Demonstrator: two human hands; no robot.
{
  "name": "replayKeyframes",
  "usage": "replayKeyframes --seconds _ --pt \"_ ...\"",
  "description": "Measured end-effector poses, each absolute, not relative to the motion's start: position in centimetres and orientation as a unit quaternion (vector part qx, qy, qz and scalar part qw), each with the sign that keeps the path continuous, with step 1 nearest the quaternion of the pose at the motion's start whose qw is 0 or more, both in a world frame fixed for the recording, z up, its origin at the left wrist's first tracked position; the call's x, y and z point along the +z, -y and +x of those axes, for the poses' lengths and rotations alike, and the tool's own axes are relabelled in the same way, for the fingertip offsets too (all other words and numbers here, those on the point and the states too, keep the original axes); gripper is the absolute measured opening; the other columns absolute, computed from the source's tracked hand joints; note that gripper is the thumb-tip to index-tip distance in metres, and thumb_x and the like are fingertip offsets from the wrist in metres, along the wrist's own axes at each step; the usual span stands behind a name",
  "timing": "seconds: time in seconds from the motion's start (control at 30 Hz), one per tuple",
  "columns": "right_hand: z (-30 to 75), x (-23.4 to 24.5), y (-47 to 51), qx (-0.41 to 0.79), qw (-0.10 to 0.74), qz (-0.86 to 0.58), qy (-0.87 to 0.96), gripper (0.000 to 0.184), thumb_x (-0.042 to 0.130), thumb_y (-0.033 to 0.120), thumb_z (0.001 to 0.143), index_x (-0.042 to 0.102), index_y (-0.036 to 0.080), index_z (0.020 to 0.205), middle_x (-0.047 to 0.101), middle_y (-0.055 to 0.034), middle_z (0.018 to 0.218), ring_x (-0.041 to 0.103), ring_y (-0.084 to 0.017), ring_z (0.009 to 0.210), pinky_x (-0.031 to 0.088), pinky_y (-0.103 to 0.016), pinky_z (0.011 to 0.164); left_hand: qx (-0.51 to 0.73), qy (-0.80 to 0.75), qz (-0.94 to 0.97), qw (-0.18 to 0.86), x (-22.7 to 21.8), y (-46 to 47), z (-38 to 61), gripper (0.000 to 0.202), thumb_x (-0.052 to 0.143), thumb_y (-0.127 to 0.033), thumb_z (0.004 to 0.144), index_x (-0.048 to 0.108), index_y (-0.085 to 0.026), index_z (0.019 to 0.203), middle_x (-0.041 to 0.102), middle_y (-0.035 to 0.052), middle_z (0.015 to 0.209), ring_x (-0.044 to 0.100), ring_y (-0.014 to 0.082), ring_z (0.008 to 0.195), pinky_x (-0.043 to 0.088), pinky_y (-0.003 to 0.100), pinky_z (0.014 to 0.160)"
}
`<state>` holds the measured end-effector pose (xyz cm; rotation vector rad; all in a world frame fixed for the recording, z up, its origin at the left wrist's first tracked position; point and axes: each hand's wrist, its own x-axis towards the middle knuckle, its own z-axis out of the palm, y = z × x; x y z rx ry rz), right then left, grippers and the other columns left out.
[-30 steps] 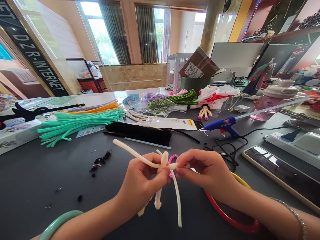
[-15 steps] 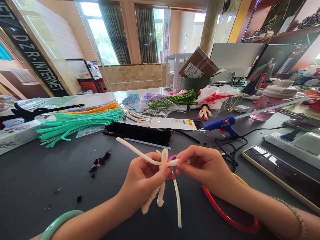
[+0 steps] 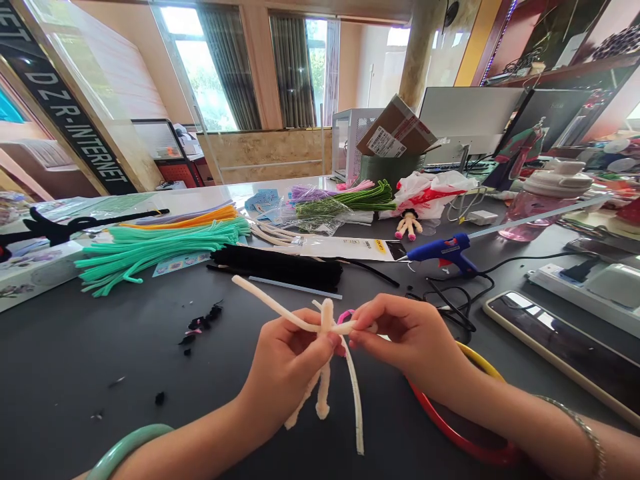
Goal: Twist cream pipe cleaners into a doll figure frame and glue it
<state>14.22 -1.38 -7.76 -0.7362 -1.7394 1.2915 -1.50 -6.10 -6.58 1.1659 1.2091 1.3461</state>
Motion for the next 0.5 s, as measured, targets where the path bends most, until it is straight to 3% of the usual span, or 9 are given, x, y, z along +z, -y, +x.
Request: replayKeyframes --seconds 0.3,0.5 --pt "14.08 -7.6 1.81 0.518 0.405 -0.295 0.693 0.014 0.068 0.02 0.07 0.059 0.019 0.081 0.066 -0.0009 0.076 0.064 -0.014 0.071 0.054 -0.026 0.068 0.564 -0.506 0.471 0.452 -6.74 6.39 -1.4 0.01 0.059 -0.022 0.067 0.06 -0.015 0.059 0.061 -0.0002 0.052 0.055 0.0105 0.05 0.044 0.018 0.047" --pt "14.32 -7.33 1.22 0.499 0.377 -0.299 0.721 0.011 0.066 0.029 0.075 0.063 0.018 0.077 0.068 -0.0022 0.07 0.063 -0.015 0.068 0.052 -0.026 0.064 0.579 -0.511 0.45 0.448 -6.71 6.51 -1.46 0.01 0.061 -0.024 0.066 0.059 -0.015 0.061 0.061 -0.0001 0.055 0.053 0.0092 0.046 0.039 0.017 0.04"
